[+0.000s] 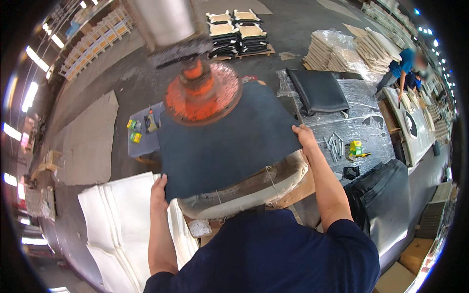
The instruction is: The person staples white fabric and black leather onto a chair seat base using a pneumatic staple gun. They flip the seat to inspect the finish, then place a protective sheet over the base and continue stapling the fabric edges.
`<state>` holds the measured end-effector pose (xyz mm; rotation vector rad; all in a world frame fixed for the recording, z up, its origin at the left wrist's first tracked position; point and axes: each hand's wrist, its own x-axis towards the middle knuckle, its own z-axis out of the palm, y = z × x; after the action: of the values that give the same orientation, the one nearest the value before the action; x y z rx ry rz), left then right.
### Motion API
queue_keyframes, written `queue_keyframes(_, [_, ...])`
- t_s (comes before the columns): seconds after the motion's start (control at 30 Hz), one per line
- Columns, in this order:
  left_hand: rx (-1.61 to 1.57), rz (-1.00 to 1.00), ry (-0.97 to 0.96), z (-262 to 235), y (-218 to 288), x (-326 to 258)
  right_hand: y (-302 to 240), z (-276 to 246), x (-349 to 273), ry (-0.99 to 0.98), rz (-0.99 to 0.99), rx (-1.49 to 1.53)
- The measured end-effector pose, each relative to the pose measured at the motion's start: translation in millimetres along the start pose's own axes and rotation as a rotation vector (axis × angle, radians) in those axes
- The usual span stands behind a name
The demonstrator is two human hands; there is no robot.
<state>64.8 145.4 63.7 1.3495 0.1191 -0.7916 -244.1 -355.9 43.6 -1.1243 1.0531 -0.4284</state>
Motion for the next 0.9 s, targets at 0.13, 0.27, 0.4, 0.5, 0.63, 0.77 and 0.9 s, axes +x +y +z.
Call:
queue_keyframes(0.13, [0.162,-0.118,0.007,-5.1,-22.3,-18.4,4.3,-6.3,-8.9,0.129,0.011,0.07])
queue_keyframes(0.27, [-0.056,-0.058,0.013,-13.6,-23.7,-23.1,7.4,-40.7,-24.2,0.013,0.016,-0.104])
queue_keyframes(0.4, [0.032,-0.102,0.056,-20.9,-42.0,-43.2,24.9,-42.6,-40.0,0.077,0.033,-0.123])
queue_keyframes(0.5, [-0.006,-0.129,0.054,-24.5,-54.5,-53.6,35.5,-56.1,-49.5,0.104,0.029,-0.172])
queue_keyframes(0.63, [0.016,-0.127,0.034,-33.8,-75.9,-71.5,51.0,-62.7,-62.2,0.152,0.003,-0.228])
queue_keyframes(0.77, [0.03,-0.137,0.062,-34.9,-93.0,-85.6,63.1,-75.8,-76.1,0.171,-0.028,-0.356])
queue_keyframes(0.9, [0.054,-0.101,0.074,-35.6,-98.0,-89.9,73.8,-83.8,-84.0,0.17,-0.045,-0.41])
